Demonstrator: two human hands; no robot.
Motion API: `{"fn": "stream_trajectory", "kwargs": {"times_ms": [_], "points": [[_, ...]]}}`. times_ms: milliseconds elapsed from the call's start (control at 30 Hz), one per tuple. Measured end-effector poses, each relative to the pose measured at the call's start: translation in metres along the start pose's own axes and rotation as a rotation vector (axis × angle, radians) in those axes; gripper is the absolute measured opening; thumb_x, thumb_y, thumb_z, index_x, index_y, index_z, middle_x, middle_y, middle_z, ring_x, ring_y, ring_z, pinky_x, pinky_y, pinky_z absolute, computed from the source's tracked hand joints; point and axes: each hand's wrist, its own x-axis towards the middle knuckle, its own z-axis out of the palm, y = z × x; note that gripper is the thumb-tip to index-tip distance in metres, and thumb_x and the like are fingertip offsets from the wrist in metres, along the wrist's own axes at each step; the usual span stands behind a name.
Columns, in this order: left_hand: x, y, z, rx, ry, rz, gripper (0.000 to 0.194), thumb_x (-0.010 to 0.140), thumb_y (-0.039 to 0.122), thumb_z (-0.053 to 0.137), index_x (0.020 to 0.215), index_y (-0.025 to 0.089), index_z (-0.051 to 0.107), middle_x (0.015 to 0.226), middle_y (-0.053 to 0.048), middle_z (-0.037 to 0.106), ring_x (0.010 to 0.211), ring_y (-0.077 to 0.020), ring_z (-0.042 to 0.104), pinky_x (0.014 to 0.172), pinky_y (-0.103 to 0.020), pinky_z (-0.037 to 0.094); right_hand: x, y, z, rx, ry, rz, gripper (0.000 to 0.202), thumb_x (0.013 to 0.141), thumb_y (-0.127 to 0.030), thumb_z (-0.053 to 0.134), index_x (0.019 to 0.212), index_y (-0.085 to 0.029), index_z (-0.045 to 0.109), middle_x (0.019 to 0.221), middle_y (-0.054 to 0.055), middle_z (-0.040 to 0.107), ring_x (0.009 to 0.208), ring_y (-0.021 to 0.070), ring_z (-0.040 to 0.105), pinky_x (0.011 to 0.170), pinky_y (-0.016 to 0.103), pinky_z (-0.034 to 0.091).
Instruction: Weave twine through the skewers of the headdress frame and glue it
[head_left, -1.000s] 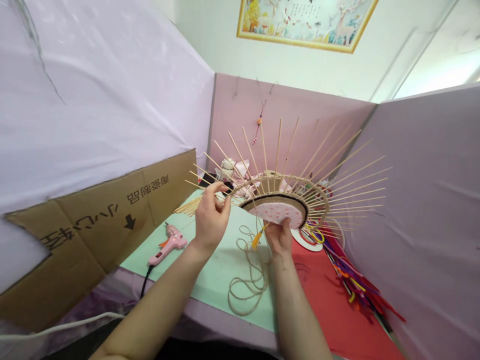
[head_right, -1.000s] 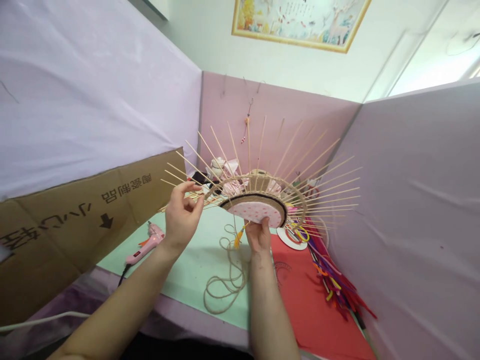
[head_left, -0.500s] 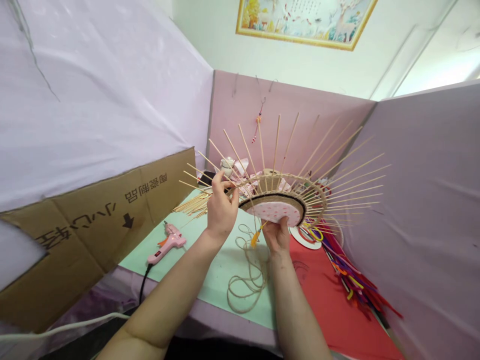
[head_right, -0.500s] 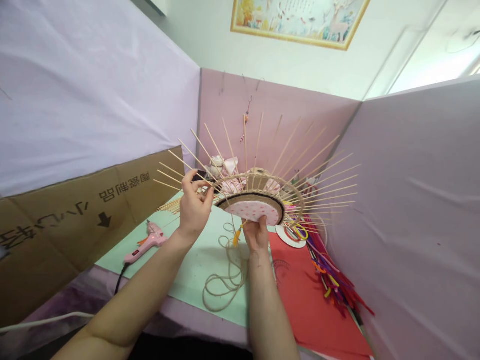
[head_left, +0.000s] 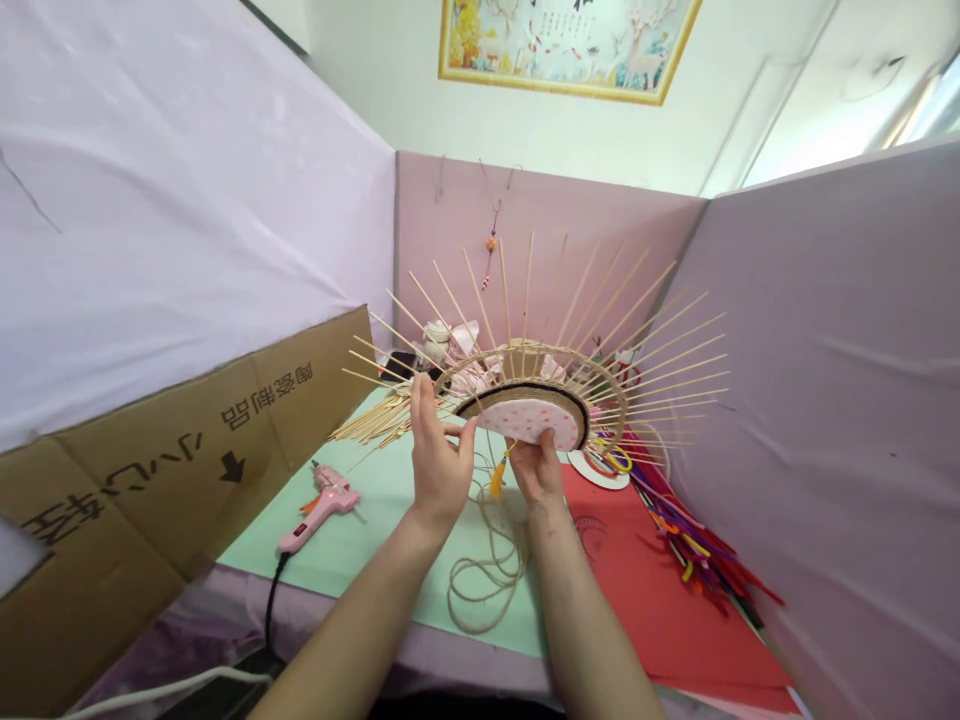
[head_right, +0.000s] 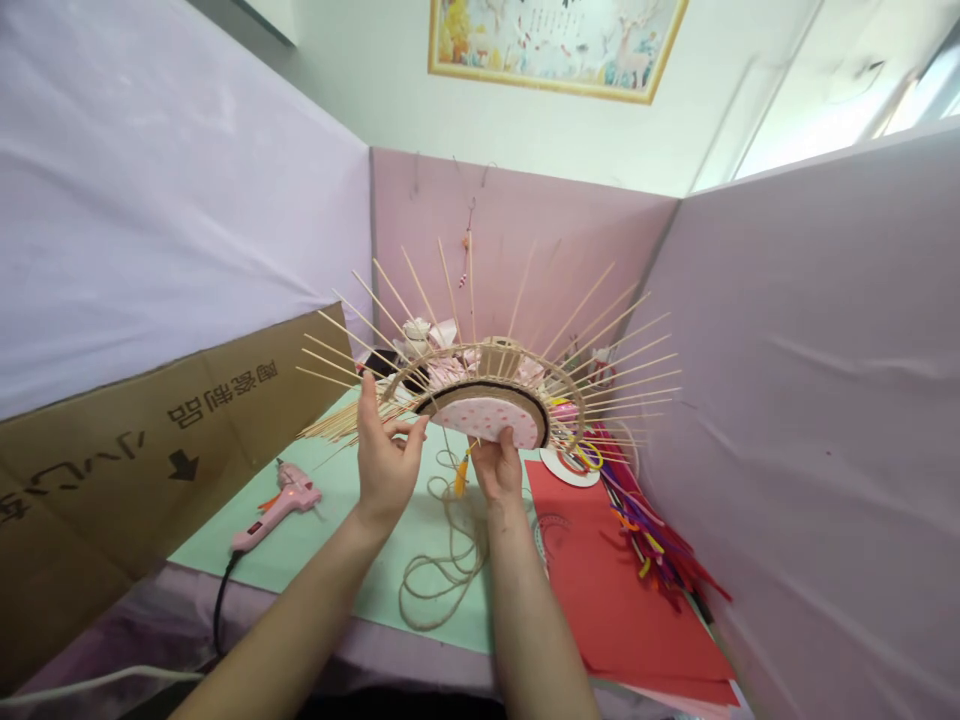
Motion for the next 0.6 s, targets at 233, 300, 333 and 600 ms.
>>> {"fn": "stream_trajectory", "kwargs": {"times_ms": [233, 300, 333, 600], "points": [[0.012, -0.009, 0.011, 0.180, -0.027, 0.026, 0.022, 0.079, 0.035, 0.066, 0.092, 0.019, 0.060, 0.094, -0.006, 0.055, 0.094, -0.0206, 0.054, 0.085, -0.036, 0.046, 0.003, -0.010, -0.001, -0.035, -0.032, -0.103, 0.029, 0.072, -0.037, 0.075, 0.097, -0.028, 0.064, 0.111, -0.001, 0.071, 0.116, 0.0166, 0.059, 0.110, 0.046, 0.037], [0.021, -0.012, 0.018, 0.185, -0.039, -0.007, 0.024, 0.074, 0.034, 0.070, 0.092, 0.019, 0.063, 0.096, -0.006, 0.053, 0.099, -0.0225, 0.052, 0.091, -0.039, 0.043, 0.001, -0.014, 0.001, -0.064, -0.033, -0.133, 0.030, 0.072, -0.036, 0.075, 0.099, -0.029, 0.063, 0.112, -0.002, 0.070, 0.115, 0.0169, 0.059, 0.109, 0.048, 0.037], [0.024, -0.013, 0.022, 0.184, -0.043, -0.024, 0.023, 0.073, 0.032, 0.071, 0.090, 0.019, 0.064, 0.095, -0.006, 0.053, 0.100, -0.0228, 0.051, 0.092, -0.040, 0.042, 0.001, -0.017, 0.002, -0.082, -0.039, -0.147, 0.032, 0.071, -0.036, 0.075, 0.100, -0.029, 0.063, 0.113, -0.002, 0.070, 0.116, 0.0170, 0.058, 0.109, 0.048, 0.037], [0.040, 0.004, 0.022, -0.413, -0.325, -0.502, 0.010, 0.074, 0.018, 0.061, 0.079, 0.019, 0.052, 0.076, 0.001, 0.057, 0.072, -0.0131, 0.057, 0.082, -0.036, 0.047, 0.006, -0.050, 0.007, -0.214, -0.065, -0.239, 0.038, 0.069, -0.029, 0.076, 0.104, -0.033, 0.061, 0.115, -0.003, 0.069, 0.113, 0.0177, 0.060, 0.104, 0.051, 0.042]]}}
